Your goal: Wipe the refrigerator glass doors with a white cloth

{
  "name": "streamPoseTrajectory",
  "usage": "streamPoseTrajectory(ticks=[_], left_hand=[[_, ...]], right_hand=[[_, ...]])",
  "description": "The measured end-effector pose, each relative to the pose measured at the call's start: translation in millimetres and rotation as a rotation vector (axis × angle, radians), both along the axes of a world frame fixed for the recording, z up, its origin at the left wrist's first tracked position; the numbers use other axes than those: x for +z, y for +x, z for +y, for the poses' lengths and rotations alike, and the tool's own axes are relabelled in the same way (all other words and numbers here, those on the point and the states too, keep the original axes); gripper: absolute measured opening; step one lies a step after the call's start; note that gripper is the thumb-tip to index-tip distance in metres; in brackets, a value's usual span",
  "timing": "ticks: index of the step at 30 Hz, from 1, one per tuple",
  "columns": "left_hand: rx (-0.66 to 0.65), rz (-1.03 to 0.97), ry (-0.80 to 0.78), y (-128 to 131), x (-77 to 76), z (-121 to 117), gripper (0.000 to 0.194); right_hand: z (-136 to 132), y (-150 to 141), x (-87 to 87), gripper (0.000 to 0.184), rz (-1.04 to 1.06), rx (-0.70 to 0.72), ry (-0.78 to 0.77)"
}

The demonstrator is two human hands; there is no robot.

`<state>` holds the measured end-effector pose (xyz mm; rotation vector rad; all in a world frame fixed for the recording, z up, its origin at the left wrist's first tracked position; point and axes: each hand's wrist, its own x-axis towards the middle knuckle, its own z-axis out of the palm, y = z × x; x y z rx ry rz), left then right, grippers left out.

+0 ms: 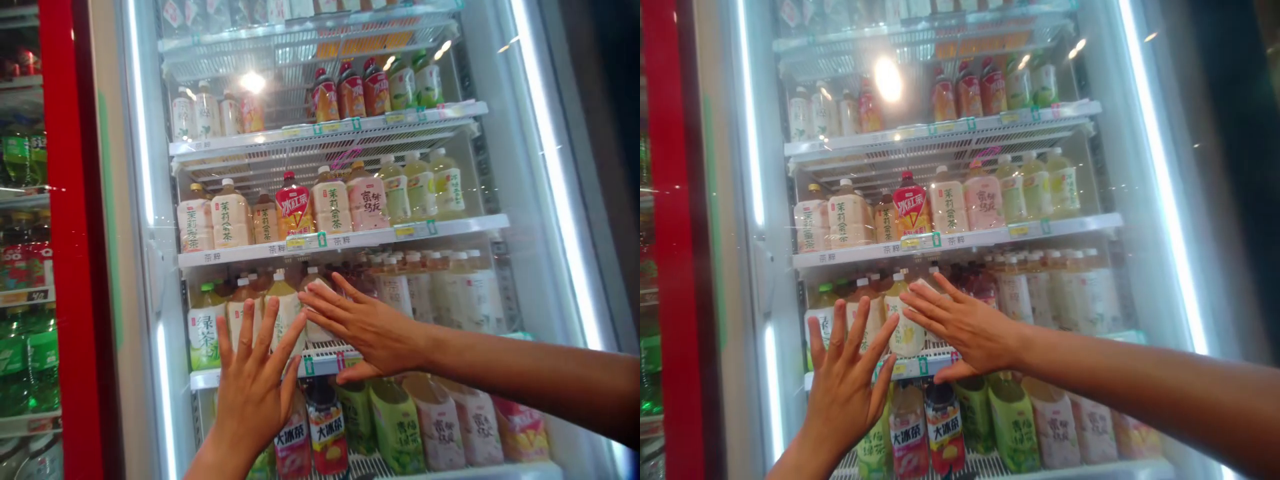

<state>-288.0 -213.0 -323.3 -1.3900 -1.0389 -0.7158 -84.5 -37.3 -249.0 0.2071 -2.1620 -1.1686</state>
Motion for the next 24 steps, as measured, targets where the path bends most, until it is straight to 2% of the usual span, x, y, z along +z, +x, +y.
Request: streamPoseTrajectory(ticks=[2,4,5,7,10,11,13,16,18,20,22,24], left_hand=[[0.013,-0.010,0.003,-11,-3.1,-9,0.066],[0.032,-0.026,0.004,-21,-6.3,-16,0.066],[0.042,-0.036,0.005,-26,-8.1,-19,0.065],[0.057,-0.055,0.002,-36,-11.9,-25,0.065],[0.074,-0.078,-0.011,-50,-18.8,-31,0.066],[0.079,-0.084,-0.015,-53,-21.3,-32,0.066],[0.092,-0.100,-0.025,-60,-26.6,-35,0.067],[0.098,-0.126,-0.031,-67,-34.6,-40,0.067],[0.098,-0.142,-0.033,-70,-39.2,-44,0.067],[0.099,-0.152,-0.034,-73,-42.1,-47,0.067],[0.098,-0.156,-0.026,-76,-43.0,-49,0.065],[0.092,-0.157,-0.016,-78,-42.1,-49,0.064]], right_hand=[[-5,-13,20.4,0.105,0.040,-0.010,0.000],[-6,-22,45.3,0.100,0.247,-0.049,-0.080],[-7,-26,52.3,0.101,0.322,-0.063,-0.114],[-14,-35,47.3,0.105,0.274,-0.060,-0.113],[-25,-46,13.8,0.106,-0.129,0.003,0.017],[-27,-49,7.5,0.105,-0.224,0.022,0.049],[-27,-51,14.2,0.102,-0.227,0.031,0.052],[-22,-53,52.9,0.103,0.104,-0.010,-0.062],[-23,-56,64.4,0.106,0.274,-0.035,-0.123],[-29,-60,51.6,0.109,0.213,-0.023,-0.105],[-37,-67,30.3,0.108,-0.041,0.037,-0.010],[-41,-75,25.6,0.105,-0.235,0.089,0.078]])
